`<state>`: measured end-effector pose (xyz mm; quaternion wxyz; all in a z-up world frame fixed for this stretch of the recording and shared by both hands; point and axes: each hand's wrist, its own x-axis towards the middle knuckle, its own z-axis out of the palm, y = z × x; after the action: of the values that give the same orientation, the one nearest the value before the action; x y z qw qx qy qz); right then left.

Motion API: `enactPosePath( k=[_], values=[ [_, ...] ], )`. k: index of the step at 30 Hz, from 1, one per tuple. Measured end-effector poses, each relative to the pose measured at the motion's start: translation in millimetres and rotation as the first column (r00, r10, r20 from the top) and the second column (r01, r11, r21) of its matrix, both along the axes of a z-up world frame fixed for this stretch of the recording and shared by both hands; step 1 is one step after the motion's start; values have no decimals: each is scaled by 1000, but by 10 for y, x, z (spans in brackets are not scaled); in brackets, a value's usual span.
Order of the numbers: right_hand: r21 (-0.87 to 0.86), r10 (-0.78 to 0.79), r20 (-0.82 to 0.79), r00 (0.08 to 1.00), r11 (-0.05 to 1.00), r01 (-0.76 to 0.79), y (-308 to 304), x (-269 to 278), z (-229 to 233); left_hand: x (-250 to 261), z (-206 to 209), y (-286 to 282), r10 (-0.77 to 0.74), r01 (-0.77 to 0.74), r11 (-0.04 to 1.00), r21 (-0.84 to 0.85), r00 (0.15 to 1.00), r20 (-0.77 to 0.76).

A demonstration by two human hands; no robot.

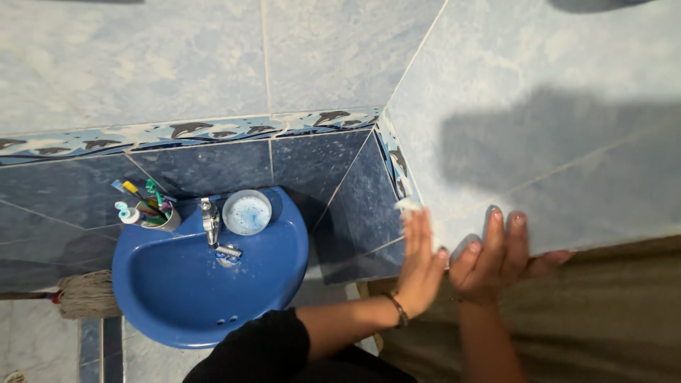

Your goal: The recorder cleans the tiles and sink in a bathroom using a sponge and a cloth.

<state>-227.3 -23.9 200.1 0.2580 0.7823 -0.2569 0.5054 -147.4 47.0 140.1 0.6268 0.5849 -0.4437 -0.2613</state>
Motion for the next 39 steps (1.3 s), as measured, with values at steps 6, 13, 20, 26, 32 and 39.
enactPosePath(
  k=[6,13,20,26,32,39],
  values=[
    [-61,103,53,993,993,-100,-56,20,-12,335,-60,-339,51,-16,991,-135,964,261],
    [-61,129,89,988,990,-124,-40,109,51,-37,-694,-53,74,-60,989,132,992,-102],
    [-24,93,84,992,996,-92,-112,50,-43,123,86,230,-212,233,972,-8,897,387],
    [12,121,56,991,992,-122,-102,-9,-37,700,319,-374,-60,119,989,-90,869,491],
    [36,149,50,988,988,-151,-24,-2,20,1349,288,-836,155,-88,976,-197,922,355],
    [56,128,63,990,990,-132,19,4,-15,1478,142,-549,202,-142,903,406,973,-110]
  ],
)
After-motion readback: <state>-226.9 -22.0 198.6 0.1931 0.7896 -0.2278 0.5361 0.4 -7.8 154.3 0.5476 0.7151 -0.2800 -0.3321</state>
